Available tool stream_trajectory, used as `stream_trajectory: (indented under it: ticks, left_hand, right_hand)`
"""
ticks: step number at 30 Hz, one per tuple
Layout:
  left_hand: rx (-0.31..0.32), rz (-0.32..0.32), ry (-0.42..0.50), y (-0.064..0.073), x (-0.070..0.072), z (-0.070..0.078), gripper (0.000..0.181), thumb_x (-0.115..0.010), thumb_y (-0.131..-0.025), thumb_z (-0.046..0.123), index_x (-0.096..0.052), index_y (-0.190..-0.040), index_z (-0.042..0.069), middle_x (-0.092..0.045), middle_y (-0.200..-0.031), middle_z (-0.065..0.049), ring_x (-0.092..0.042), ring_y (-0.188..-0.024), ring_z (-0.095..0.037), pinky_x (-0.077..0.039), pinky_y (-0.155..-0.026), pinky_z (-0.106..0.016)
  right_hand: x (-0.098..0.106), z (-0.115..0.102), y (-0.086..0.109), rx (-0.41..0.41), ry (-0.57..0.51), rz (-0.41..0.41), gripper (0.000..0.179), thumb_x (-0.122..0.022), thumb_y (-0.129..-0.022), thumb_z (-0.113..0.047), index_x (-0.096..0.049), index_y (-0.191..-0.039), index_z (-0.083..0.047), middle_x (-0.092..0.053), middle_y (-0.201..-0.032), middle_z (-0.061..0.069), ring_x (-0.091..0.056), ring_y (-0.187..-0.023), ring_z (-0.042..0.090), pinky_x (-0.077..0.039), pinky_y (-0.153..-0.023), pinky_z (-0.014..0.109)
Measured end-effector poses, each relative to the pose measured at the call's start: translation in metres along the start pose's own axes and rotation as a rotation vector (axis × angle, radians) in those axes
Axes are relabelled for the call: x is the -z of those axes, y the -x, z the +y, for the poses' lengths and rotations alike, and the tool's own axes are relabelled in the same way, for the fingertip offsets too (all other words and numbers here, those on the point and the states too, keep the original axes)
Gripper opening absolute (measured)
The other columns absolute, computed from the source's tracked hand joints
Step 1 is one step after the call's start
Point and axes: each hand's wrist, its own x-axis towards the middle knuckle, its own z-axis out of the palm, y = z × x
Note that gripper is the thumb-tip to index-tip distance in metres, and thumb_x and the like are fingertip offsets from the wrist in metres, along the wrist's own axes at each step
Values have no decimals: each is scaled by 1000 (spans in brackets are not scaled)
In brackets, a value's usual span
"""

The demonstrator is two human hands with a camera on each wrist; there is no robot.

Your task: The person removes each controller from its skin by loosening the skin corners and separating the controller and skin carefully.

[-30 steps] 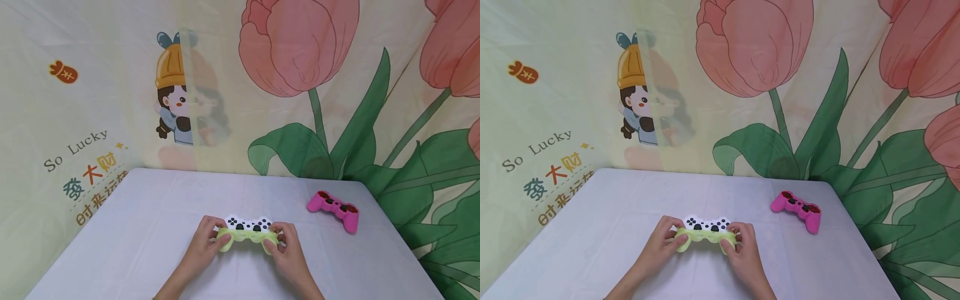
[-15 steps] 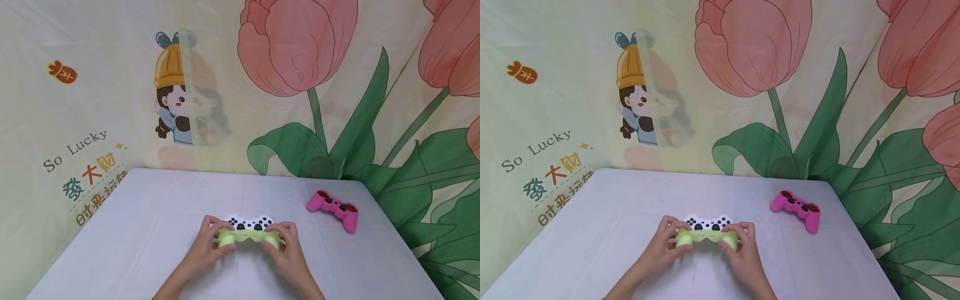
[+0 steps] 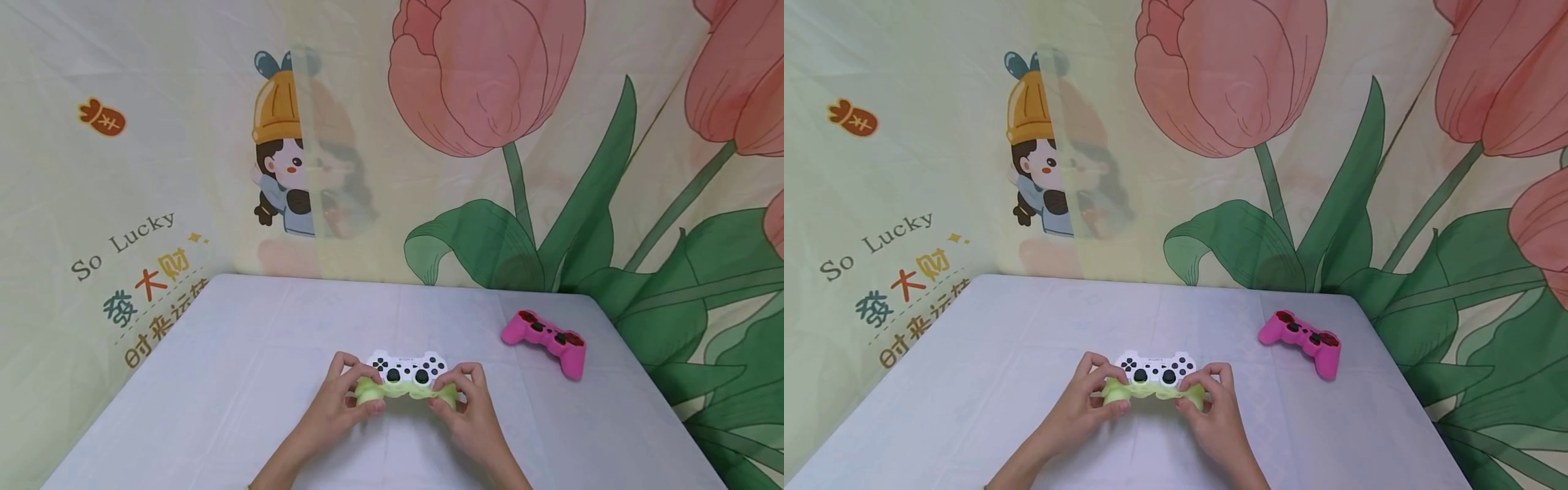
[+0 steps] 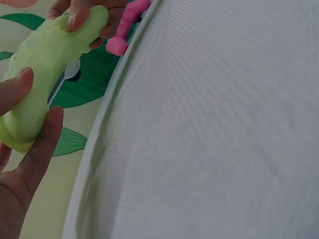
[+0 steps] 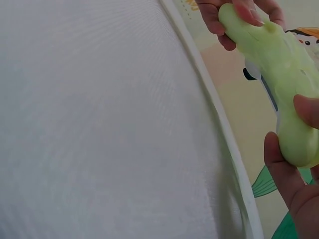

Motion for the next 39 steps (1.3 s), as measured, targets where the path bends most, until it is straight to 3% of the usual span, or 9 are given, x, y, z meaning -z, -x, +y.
stream_trajectory:
  ticks: [11, 15, 17, 23, 28, 34, 39]
  left_hand:
    - [62, -6, -23, -1, 0, 2, 23, -87, -88, 13, -69, -101, 22, -36, -122, -9, -65, -90, -18, -62, -76, -28]
    - [72, 7, 2, -2, 0, 1, 29, -87, -89, 13, -69, -110, 22, -36, -122, -10, -67, -93, -20, -62, -79, -28]
    - [75, 19, 24, -2, 0, 1, 34, -87, -89, 12, -68, -116, 22, -36, -122, -10, -67, -96, -22, -62, -80, -29]
    - [118, 58, 101, -2, 0, 3, 55, -89, -83, 3, -60, -127, 20, -39, -128, -11, -63, -106, -28, -62, -84, -29]
    - [158, 90, 187, -3, 1, 5, 62, -92, -80, 1, -55, -129, 13, -40, -137, -12, -64, -109, -29, -62, -86, -30]
    - [236, 134, 271, -5, 0, 3, 71, -92, -78, 1, -51, -135, 13, -47, -141, -16, -69, -108, -26, -61, -85, -28]
    - [258, 161, 300, -5, 2, 2, 76, -94, -76, 1, -51, -138, 12, -52, -140, -16, -70, -110, -24, -61, -88, -28]
  right_hand:
    - [-2, 1, -1, -41, 22, 7, 40, -83, -73, 17, -67, -80, -20, -45, -114, 5, -59, -102, 23, -63, -68, 28]
    - [-2, 1, -2, -27, 41, 29, 34, -87, -78, 9, -72, -90, -18, -45, -114, 7, -57, -96, 23, -62, -66, 27]
    - [-2, 1, -3, -30, 37, 33, 36, -88, -79, 7, -73, -102, -16, -46, -116, 9, -57, -93, 22, -62, -67, 26]
    - [-1, -2, -5, -150, -74, 6, 61, -88, -79, 10, -62, -130, -11, -51, -134, 11, -65, -98, 22, -62, -75, 27]
    - [2, 1, -6, -238, -241, -16, 68, -86, -76, 15, -58, -134, -7, -55, -140, 14, -69, -108, 23, -63, -83, 31]
    - [4, 2, -8, -278, -258, -8, 68, -88, -76, 11, -62, -135, -9, -57, -138, 14, -70, -112, 25, -62, -87, 32]
    - [4, 2, -7, -293, -274, -13, 70, -90, -73, 12, -62, -135, -7, -57, -138, 14, -70, -112, 23, -63, -87, 32]
